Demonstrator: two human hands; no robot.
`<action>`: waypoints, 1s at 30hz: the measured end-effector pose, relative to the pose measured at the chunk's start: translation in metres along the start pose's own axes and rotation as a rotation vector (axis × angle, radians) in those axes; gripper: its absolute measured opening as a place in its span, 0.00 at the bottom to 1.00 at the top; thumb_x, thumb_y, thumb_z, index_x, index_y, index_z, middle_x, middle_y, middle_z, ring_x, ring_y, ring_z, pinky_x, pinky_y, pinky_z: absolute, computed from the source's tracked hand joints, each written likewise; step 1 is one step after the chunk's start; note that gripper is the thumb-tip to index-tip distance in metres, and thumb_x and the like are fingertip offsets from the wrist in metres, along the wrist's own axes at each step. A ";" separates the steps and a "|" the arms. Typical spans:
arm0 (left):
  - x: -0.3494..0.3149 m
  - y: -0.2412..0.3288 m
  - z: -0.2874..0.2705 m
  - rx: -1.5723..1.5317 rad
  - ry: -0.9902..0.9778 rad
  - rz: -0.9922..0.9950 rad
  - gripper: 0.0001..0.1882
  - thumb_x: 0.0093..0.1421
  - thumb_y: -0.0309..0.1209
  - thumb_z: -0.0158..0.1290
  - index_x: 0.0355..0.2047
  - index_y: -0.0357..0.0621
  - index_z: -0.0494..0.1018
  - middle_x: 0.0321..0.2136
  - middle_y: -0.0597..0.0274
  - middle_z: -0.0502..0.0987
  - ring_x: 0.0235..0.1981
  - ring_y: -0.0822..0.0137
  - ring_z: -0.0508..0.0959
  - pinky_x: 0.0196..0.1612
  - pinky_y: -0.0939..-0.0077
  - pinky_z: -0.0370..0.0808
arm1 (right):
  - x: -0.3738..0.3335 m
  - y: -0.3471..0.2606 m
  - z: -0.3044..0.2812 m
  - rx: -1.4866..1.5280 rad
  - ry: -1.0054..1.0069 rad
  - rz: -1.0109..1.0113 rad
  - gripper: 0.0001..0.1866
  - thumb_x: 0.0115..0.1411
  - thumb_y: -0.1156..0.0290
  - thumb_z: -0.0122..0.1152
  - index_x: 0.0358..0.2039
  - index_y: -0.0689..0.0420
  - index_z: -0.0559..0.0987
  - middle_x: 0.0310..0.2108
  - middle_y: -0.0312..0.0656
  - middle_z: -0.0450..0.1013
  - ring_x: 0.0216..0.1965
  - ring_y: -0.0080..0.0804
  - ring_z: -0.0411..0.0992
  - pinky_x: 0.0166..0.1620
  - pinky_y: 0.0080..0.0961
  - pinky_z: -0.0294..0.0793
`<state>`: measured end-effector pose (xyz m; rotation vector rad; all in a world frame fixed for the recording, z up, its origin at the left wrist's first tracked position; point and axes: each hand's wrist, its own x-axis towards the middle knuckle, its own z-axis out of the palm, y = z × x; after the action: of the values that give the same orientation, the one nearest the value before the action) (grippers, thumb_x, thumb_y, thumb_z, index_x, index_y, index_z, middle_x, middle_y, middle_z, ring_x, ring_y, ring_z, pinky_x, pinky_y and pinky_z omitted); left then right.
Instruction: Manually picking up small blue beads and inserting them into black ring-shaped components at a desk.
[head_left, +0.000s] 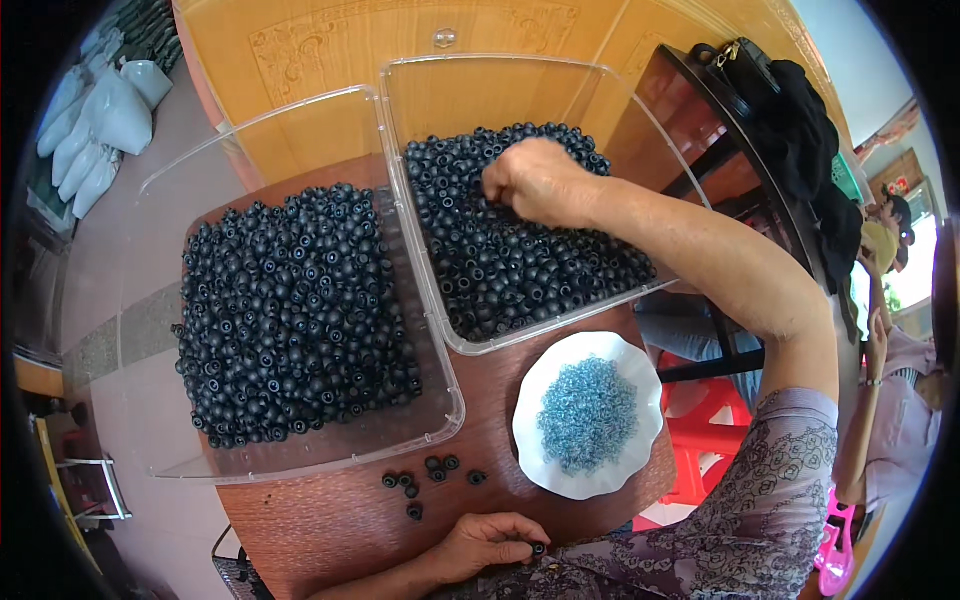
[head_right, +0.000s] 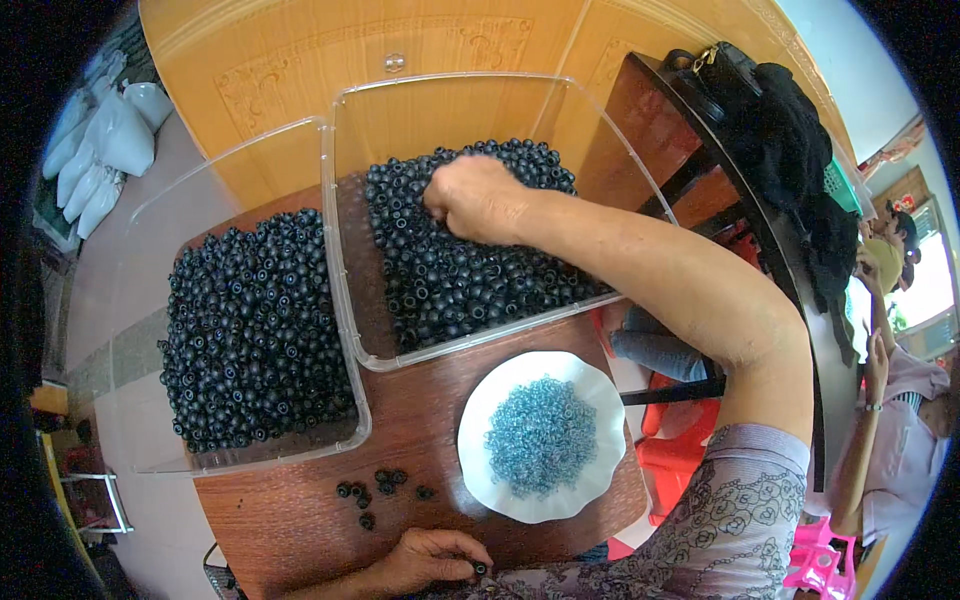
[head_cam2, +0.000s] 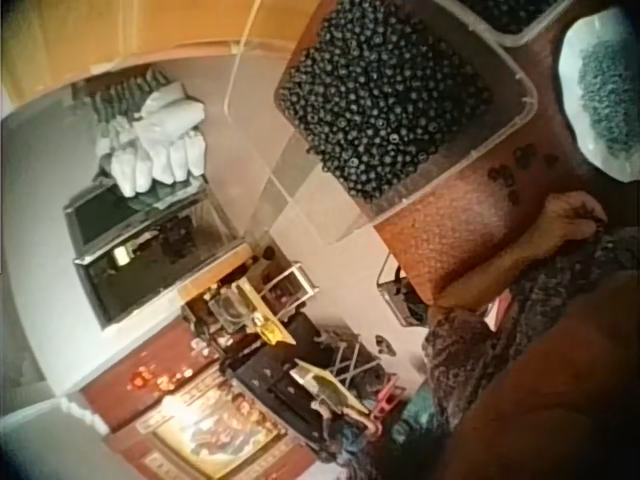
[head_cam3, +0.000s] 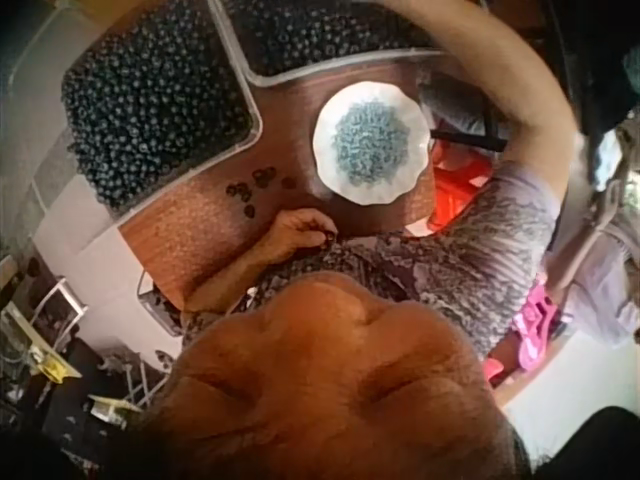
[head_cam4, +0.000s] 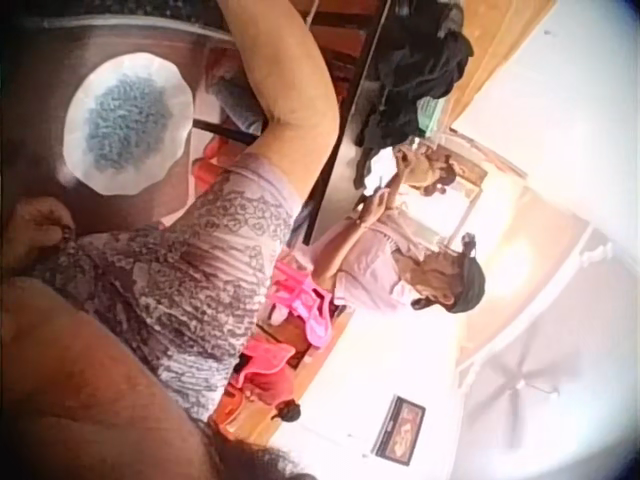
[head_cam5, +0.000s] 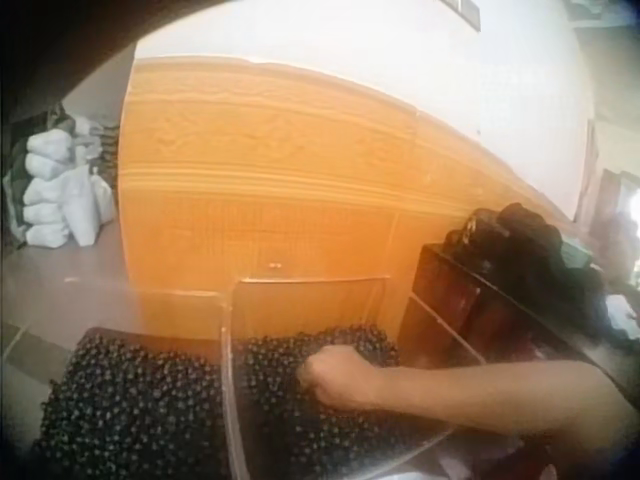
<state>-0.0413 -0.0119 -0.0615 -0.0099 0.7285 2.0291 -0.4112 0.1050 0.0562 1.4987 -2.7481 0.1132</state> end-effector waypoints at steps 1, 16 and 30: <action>0.000 -0.001 -0.001 -0.001 -0.003 0.012 0.13 0.60 0.25 0.50 0.45 0.38 0.71 0.40 0.66 0.74 0.41 0.79 0.71 0.45 0.86 0.67 | -0.001 0.005 -0.002 -0.010 0.026 0.082 0.07 0.42 0.77 0.57 0.24 0.55 0.80 0.24 0.47 0.75 0.30 0.46 0.74 0.34 0.35 0.73; -0.001 0.002 0.000 -0.050 -0.006 -0.030 0.13 0.60 0.25 0.50 0.46 0.36 0.70 0.42 0.63 0.74 0.44 0.76 0.71 0.49 0.84 0.67 | -0.005 0.007 0.016 -0.020 0.077 -0.131 0.07 0.39 0.76 0.65 0.23 0.56 0.79 0.23 0.43 0.70 0.32 0.43 0.71 0.34 0.35 0.71; -0.003 0.026 0.011 0.048 0.067 -0.019 0.12 0.59 0.24 0.51 0.43 0.37 0.72 0.38 0.64 0.75 0.39 0.76 0.73 0.43 0.84 0.70 | -0.007 0.033 0.007 0.391 -0.012 0.036 0.08 0.43 0.83 0.59 0.27 0.60 0.79 0.22 0.42 0.76 0.22 0.30 0.73 0.30 0.24 0.73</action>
<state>-0.0565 -0.0185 -0.0389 -0.0573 0.8164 2.0006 -0.4348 0.1286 0.0468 1.5214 -2.8832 0.6791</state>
